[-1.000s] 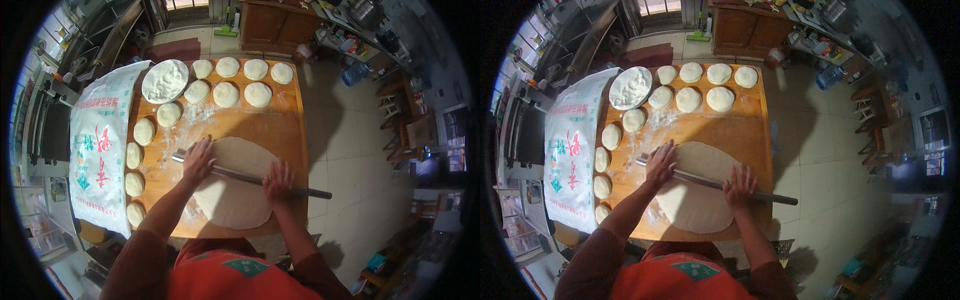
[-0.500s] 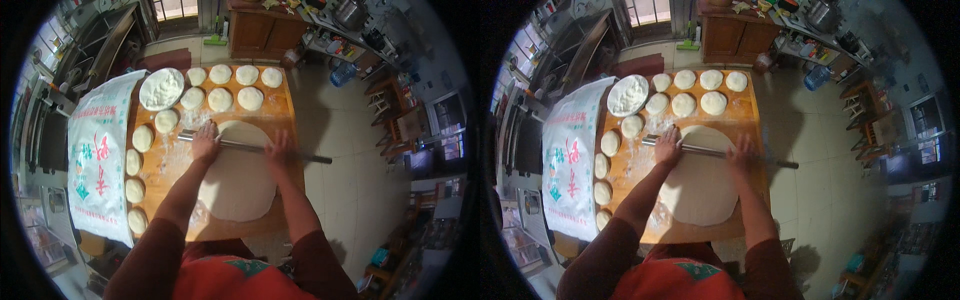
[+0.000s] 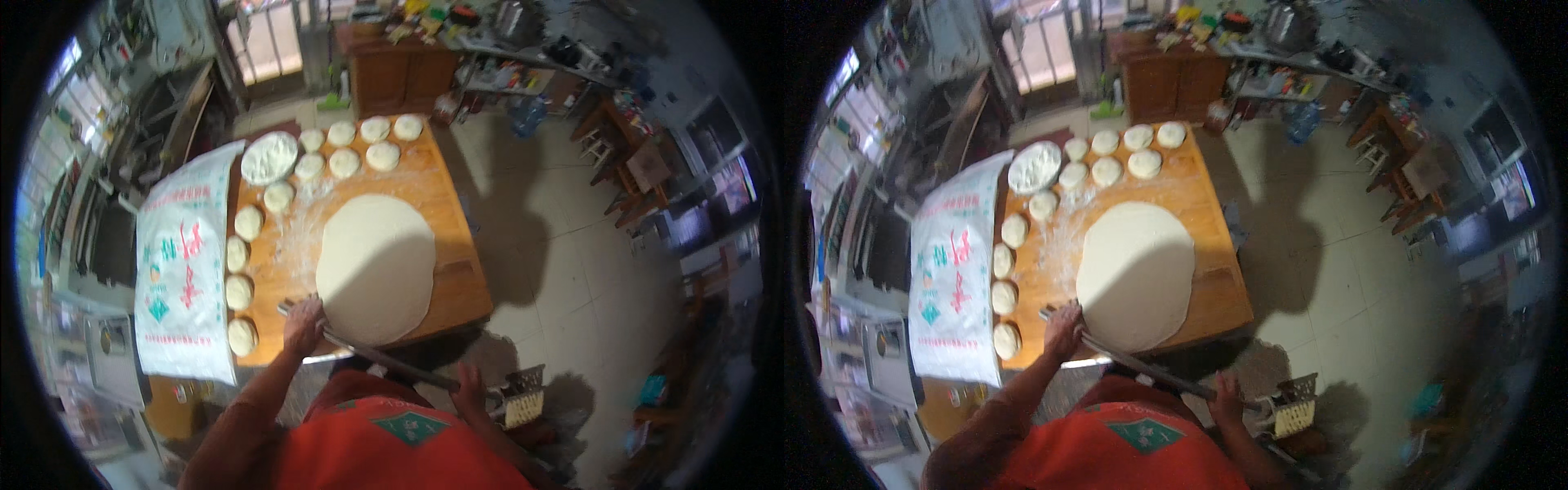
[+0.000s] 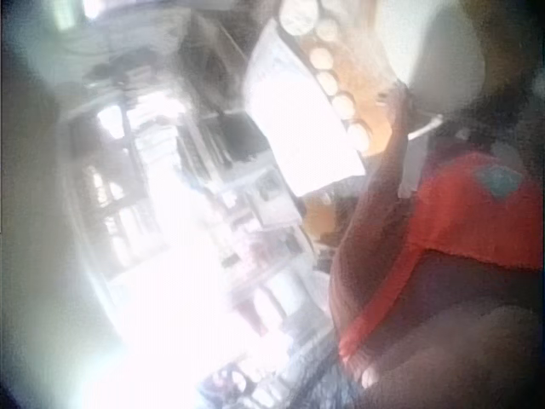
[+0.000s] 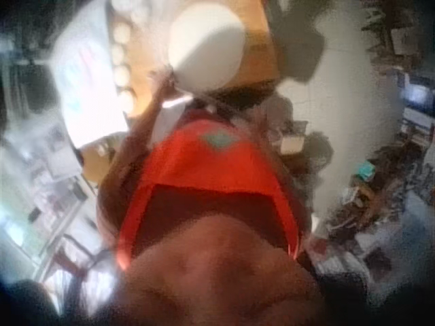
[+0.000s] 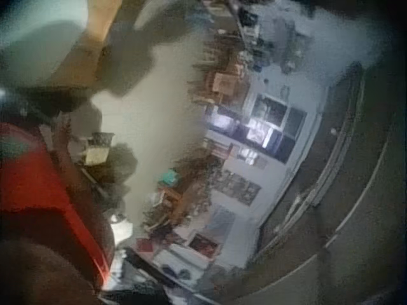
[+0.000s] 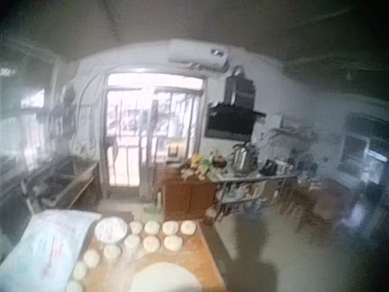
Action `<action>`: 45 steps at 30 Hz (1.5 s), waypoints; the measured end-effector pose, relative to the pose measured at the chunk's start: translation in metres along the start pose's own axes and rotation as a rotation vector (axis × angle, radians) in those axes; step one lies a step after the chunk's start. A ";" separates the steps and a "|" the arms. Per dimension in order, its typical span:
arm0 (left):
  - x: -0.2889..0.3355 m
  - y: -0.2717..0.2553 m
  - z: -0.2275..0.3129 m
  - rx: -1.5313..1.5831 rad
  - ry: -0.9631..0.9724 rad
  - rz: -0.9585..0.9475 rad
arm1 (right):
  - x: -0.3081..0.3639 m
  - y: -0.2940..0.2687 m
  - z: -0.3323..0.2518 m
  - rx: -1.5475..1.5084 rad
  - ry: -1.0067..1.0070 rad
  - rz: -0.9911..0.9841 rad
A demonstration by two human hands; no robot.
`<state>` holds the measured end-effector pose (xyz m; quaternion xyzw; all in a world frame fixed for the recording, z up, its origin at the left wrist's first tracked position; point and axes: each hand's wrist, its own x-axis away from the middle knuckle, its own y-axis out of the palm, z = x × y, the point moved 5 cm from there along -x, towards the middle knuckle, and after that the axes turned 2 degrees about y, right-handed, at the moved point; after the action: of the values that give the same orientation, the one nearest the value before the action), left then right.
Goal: The person rolls dough balls into thin round sheets on a floured wooden table using a rolling pin. They place the rolled sheets onto a hot griddle, flip them with a wooden spatula, and brush the griddle surface with oil. The person repeats the rolling and cooking steps for multiple dough pieces.
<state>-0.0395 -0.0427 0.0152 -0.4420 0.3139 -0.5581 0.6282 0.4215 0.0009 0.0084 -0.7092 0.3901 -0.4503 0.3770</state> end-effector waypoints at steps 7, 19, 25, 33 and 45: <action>-0.083 0.027 -0.084 0.766 -0.656 0.485 | 0.020 0.042 -0.085 -0.364 -0.036 -0.054; -0.167 -0.008 0.153 1.662 -0.182 -0.403 | -0.043 0.085 -0.198 -0.392 -0.014 0.527; -0.162 -0.074 -0.021 0.873 -0.187 -0.121 | -0.016 0.037 -0.197 -0.485 0.115 0.206; -0.094 -0.126 -0.159 -0.317 0.182 0.034 | 0.016 0.018 -0.151 -0.635 -0.192 -0.458; -0.244 -0.108 -0.136 -0.459 -0.008 0.276 | -0.349 -0.136 -0.118 -0.106 -0.283 0.019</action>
<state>-0.2499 0.1695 0.0322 -0.5279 0.4871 -0.3798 0.5829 0.2390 0.3467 0.0456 -0.7807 0.3630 -0.3209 0.3946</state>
